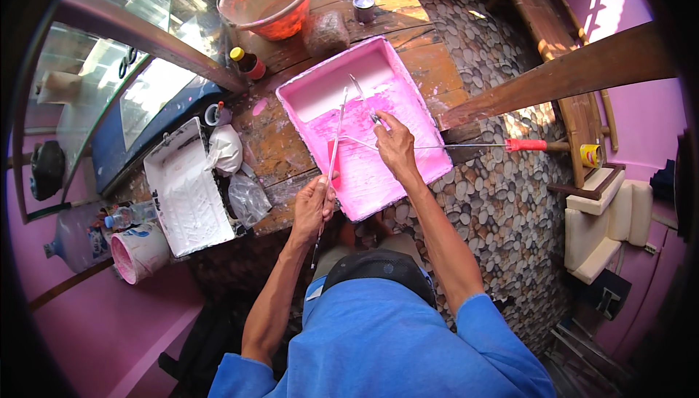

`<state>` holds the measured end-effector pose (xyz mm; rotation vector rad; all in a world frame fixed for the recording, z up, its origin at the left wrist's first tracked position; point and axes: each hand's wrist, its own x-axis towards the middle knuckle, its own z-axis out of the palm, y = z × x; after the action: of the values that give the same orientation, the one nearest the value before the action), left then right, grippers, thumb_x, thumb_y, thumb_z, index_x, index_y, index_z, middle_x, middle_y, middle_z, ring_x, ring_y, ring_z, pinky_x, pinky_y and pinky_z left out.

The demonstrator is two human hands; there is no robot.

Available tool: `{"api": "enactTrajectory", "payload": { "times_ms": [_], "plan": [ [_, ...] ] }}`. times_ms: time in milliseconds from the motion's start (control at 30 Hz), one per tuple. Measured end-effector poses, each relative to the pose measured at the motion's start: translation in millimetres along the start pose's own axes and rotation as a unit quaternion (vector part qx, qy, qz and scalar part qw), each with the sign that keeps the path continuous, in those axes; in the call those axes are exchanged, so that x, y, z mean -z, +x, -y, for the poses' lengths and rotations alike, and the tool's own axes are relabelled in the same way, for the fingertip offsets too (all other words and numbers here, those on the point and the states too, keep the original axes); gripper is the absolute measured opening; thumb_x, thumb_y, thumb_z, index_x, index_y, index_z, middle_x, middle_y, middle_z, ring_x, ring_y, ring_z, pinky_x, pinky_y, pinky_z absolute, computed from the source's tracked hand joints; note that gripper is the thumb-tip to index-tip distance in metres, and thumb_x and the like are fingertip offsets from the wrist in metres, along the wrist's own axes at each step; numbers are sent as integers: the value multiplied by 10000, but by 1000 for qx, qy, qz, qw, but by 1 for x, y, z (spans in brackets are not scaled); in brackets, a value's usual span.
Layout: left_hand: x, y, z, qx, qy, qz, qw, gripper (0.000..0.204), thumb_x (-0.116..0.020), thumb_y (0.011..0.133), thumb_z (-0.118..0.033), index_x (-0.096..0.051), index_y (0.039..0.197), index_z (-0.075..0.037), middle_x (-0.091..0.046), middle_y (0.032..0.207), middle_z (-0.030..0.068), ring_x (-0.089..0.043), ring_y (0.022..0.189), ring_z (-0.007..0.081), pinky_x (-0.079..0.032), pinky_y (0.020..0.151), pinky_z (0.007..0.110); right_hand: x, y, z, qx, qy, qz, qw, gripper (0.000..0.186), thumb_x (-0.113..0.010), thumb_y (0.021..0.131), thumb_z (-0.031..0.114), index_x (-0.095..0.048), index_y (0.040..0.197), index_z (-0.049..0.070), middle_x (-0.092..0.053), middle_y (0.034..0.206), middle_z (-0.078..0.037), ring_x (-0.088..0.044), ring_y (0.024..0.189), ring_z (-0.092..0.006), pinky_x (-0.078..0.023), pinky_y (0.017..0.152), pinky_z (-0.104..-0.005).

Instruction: The person pours water from a plastic bottle into a pink paint tray and then uses a paint roller and a putty knife to mix the pink paint. The person repeatedly scrapes and rolls the paint within the tray to blend it.

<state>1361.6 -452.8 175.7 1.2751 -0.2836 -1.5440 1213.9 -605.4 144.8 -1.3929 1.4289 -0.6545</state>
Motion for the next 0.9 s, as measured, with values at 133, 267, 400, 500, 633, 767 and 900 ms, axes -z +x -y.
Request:
{"api": "enactTrajectory", "payload": {
  "times_ms": [133, 267, 400, 500, 633, 767, 900],
  "plan": [
    [2, 5, 2, -7, -16, -19, 1000, 334, -441, 1007, -245, -548, 1203, 3, -498, 694, -28, -365, 440, 1, -281, 374, 149, 7, -34, 7, 30, -21, 13, 999, 388, -523, 870, 175, -574, 1221, 19, -586, 765, -131, -571, 668, -197, -465, 630, -329],
    [0, 6, -1, -6, -7, -15, 1000, 332, -431, 1011, -237, -545, 1195, 15, -497, 688, -30, -376, 445, 6, -299, 380, 162, 8, -57, 19, 26, -41, 20, 999, 368, -498, 863, 176, -586, 1159, -25, -631, 1049, -261, -644, 923, -383, -501, 812, -399],
    [1, 5, -4, 1, 2, 2, 1000, 340, -440, 1007, -243, -544, 1199, 17, -492, 689, -30, -377, 448, 6, -297, 380, 161, 3, -46, 14, 62, -55, -4, 997, 368, -503, 852, 173, -590, 1146, -31, -634, 1024, -266, -630, 936, -407, -497, 836, -413],
    [4, 5, -4, 9, -9, -2, 1000, 340, -446, 1005, -249, -548, 1199, 12, -489, 692, -32, -377, 450, 6, -294, 380, 160, 3, -24, 13, 73, -67, -7, 995, 369, -499, 844, 167, -592, 1140, -35, -638, 1008, -266, -625, 942, -413, -492, 847, -426],
    [8, 4, -5, 11, -9, -2, 1000, 324, -469, 996, -244, -556, 1195, -4, -496, 701, -29, -372, 445, 5, -289, 377, 154, 2, 7, 13, 82, -95, -18, 992, 371, -495, 836, 161, -596, 1137, -30, -638, 1001, -264, -626, 941, -408, -488, 851, -431],
    [9, 4, -4, -4, -4, -27, 1000, 289, -509, 978, -230, -571, 1172, -25, -500, 708, -29, -369, 437, 2, -288, 376, 144, 8, 1, 31, 76, -102, -21, 992, 373, -497, 838, 163, -591, 1147, -23, -643, 997, -254, -630, 926, -409, -494, 836, -425],
    [7, 8, -2, -18, 6, -51, 999, 264, -529, 968, -220, -580, 1149, -35, -509, 715, -28, -383, 444, 9, -304, 378, 149, 16, -27, 26, 107, -98, -13, 989, 376, -502, 869, 179, -583, 1177, -20, -631, 1086, -251, -644, 967, -370, -506, 835, -387]
  ]
}}
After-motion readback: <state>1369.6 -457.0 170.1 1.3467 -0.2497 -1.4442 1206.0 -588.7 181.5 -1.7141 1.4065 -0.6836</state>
